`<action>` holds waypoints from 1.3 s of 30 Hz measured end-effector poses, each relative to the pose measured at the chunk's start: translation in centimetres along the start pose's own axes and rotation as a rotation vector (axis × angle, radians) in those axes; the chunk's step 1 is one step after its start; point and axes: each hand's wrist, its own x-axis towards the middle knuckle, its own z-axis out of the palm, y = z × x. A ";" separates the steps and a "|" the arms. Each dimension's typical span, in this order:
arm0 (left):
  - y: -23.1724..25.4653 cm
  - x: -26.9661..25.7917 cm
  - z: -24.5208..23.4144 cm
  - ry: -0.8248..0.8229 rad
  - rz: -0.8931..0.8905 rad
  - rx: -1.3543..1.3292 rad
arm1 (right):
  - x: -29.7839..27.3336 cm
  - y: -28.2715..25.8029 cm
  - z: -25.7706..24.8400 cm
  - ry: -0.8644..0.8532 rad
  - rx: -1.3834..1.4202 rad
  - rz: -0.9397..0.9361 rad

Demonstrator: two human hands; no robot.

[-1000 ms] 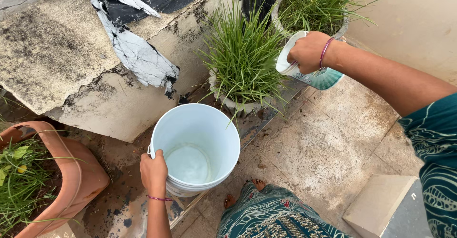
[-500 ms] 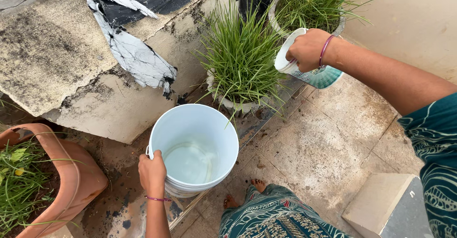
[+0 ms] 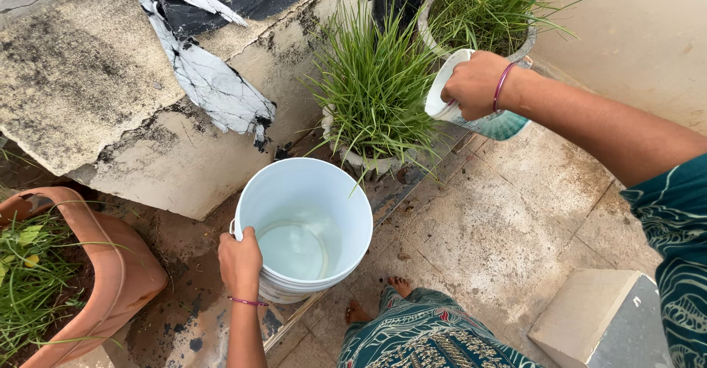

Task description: The person pours water from a large bucket into several potted plants on a balcony using a small cup to transport the water.

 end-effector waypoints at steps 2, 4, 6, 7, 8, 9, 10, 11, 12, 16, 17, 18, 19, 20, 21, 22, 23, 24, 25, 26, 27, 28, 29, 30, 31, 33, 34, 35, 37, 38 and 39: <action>0.1 0.0 0.0 -0.010 -0.019 0.012 | 0.1 -0.4 0.1 0.009 0.005 -0.003; -0.1 0.2 0.2 0.003 0.004 0.013 | 0.3 -0.7 0.4 0.038 0.003 -0.024; -0.4 0.5 0.6 0.017 0.024 0.012 | 0.6 -1.2 0.8 0.060 0.002 -0.044; -0.6 0.7 0.8 0.019 0.032 0.011 | 0.7 -1.3 1.0 0.083 0.002 -0.063; -0.7 0.8 0.9 0.021 0.040 0.012 | 0.7 -1.5 1.1 0.082 0.001 -0.064; -0.8 0.9 1.0 0.021 0.040 0.011 | 0.8 -1.7 1.2 0.073 -0.007 -0.060; -0.8 0.9 1.1 0.021 0.040 0.017 | 0.8 -1.8 1.3 0.065 -0.016 -0.055; -0.8 0.9 1.2 0.022 0.039 0.023 | 0.8 -1.9 1.3 0.065 -0.016 -0.055; -0.8 1.0 1.2 0.022 0.039 0.023 | 0.8 -2.0 1.2 0.083 0.003 -0.053; -0.6 0.9 1.2 0.027 0.048 0.027 | 0.3 -2.2 0.1 0.061 0.010 -0.016; -0.6 0.9 1.1 0.027 0.045 0.023 | 0.0 -2.2 -0.4 0.062 0.009 -0.016; -0.5 0.8 1.0 0.029 0.045 0.023 | -0.3 -2.2 -1.0 0.059 0.099 0.012; -0.5 0.7 0.9 0.028 0.048 0.024 | -0.7 -2.4 -1.6 0.055 0.188 0.040; -0.4 0.6 0.8 0.027 0.048 0.023 | -1.0 -2.8 -2.3 0.057 0.187 0.037; -0.4 0.5 0.7 0.029 0.046 0.023 | -1.5 -3.5 -3.0 0.108 0.252 0.009; -0.4 0.4 0.6 0.020 0.039 0.006 | -2.0 -4.4 -3.7 0.160 0.317 -0.021; -0.3 0.1 0.5 0.012 0.031 -0.011 | -2.6 -5.4 -4.4 0.163 0.317 -0.026; -0.2 0.0 0.4 0.019 0.028 -0.011 | -3.2 -6.9 -5.0 0.219 0.324 -0.036; 0.0 -0.2 0.4 0.017 0.038 -0.004 | -3.4 -8.7 -5.4 0.275 0.332 -0.046; 0.1 -0.3 0.4 0.014 0.047 0.003 | -3.2 -10.5 -5.5 0.253 0.438 -0.045; 0.1 -0.5 0.3 0.021 0.044 0.003 | -2.8 -12.3 -5.2 0.230 0.544 -0.045; 0.1 -0.8 0.3 0.021 0.075 -0.017 | -2.0 -14.5 -4.4 0.270 0.655 -0.072; 0.1 -1.1 0.4 0.022 0.106 -0.036 | -0.6 -16.8 -3.2 0.309 0.765 -0.099; 0.2 -1.4 0.5 0.029 0.104 -0.033 | 1.1 -19.4 -1.6 0.272 0.827 -0.094; 0.3 -1.7 0.7 0.020 0.096 -0.014 | 3.0 -22.1 0.3 0.234 0.889 -0.088; 0.6 -2.0 0.9 0.020 0.086 0.004 | 7.0 -27.4 4.8 0.233 1.076 -0.175; 0.6 -2.2 1.0 0.036 0.144 0.015 | 8.9 -30.0 7.4 0.192 1.148 -0.153; 0.7 -2.4 1.1 0.052 0.202 0.026 | 11.0 -32.5 9.9 0.150 1.220 -0.131; 0.7 -3.1 1.3 0.029 0.179 0.033 | 15.7 -36.2 14.8 0.048 1.346 -0.087; 0.9 -3.3 1.4 0.007 0.161 0.040 | 18.2 -37.7 16.9 -0.018 1.425 -0.067; 1.0 -3.5 1.5 0.014 0.156 0.039 | 20.2 -38.7 18.8 -0.103 1.514 -0.049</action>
